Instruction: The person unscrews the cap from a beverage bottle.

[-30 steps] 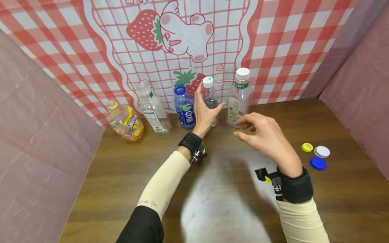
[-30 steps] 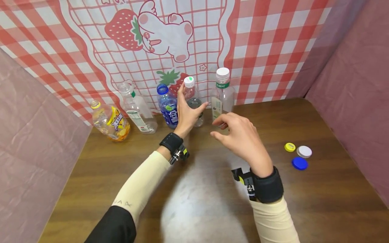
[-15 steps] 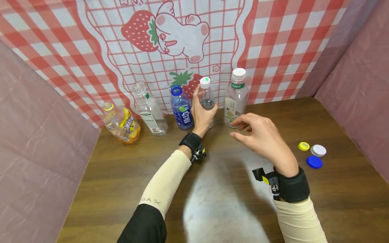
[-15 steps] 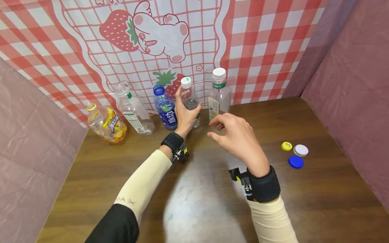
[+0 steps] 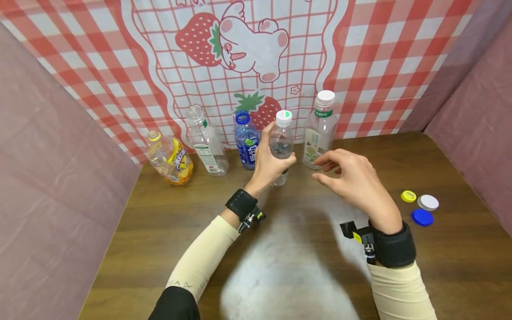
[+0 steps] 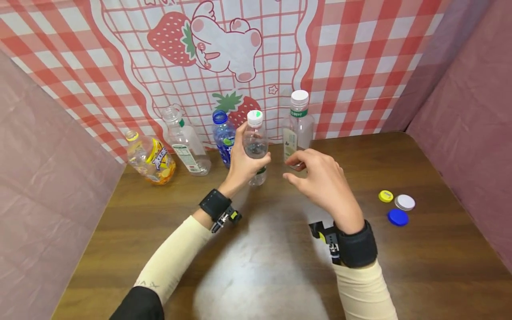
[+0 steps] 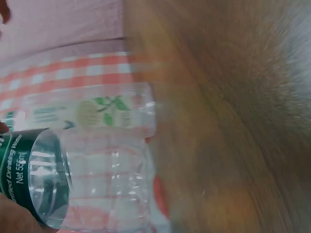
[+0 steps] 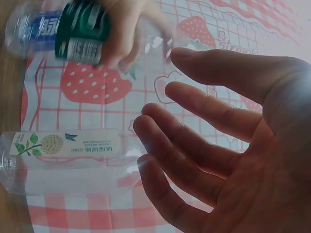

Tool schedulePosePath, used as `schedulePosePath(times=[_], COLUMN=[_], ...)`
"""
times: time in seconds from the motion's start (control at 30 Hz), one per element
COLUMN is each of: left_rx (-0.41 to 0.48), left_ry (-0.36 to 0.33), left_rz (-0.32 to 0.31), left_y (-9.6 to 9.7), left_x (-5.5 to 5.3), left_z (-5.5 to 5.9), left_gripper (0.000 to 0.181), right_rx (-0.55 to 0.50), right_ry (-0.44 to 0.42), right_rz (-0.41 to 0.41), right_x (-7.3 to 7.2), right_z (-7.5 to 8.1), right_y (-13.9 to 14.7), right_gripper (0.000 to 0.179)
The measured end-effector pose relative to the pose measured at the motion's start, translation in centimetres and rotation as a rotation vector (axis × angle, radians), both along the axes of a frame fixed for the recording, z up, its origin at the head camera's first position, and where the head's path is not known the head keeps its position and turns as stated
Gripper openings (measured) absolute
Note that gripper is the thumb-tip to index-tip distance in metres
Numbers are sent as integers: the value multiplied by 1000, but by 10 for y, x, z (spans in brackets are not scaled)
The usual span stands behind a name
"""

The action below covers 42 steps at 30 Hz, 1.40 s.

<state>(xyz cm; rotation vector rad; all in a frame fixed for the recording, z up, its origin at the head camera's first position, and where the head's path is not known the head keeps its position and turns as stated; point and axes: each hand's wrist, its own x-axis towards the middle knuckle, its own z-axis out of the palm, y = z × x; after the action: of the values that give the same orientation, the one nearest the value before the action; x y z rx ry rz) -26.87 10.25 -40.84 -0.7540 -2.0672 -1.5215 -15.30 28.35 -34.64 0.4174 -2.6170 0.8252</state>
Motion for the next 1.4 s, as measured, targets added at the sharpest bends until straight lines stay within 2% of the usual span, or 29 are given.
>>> schedulePosePath(times=[0.07,0.13,0.3,0.4,0.5,0.63,0.8,0.9,1.1,1.27,1.4], left_rx=[-23,-51,-174,-278,-390,-518,-623,-658,-699,-721,-699], left_ry=[-4,3,78,131,192,304,436,478,524,565,570], left_rz=[-30,-54,-106,-105,-72,-4,110,169,220,253,253], left_y=[-12,-24,-50,-64,-73,-80,-86,-89,-88,-86,-84], left_x=[15,26,36,40,49,61,66,66,68,68,68], left_z=[11,17,4,-5,-4,-1,-3,-5,-4,-4,-5], left_gripper=[88,87,92,95,95,94,85,78,77,72,71], right_rx=[3,2,-53,-120,-153,-119,-65,-19,20,10,-11], right_ry=[-2,13,127,197,214,186,178,199,201,190,229], right_rz=[0,2,38,62,70,41,-76,-166,-269,-305,-295], right_x=[0,-1,-1,1,2,4,4,4,3,3,2], right_z=[0,0,1,3,3,-1,-8,-11,-16,-18,-18], right_y=[-2,-4,-14,-23,-32,-46,-60,-66,-72,-73,-73], right_gripper=[25,24,20,14,19,27,31,36,50,53,53])
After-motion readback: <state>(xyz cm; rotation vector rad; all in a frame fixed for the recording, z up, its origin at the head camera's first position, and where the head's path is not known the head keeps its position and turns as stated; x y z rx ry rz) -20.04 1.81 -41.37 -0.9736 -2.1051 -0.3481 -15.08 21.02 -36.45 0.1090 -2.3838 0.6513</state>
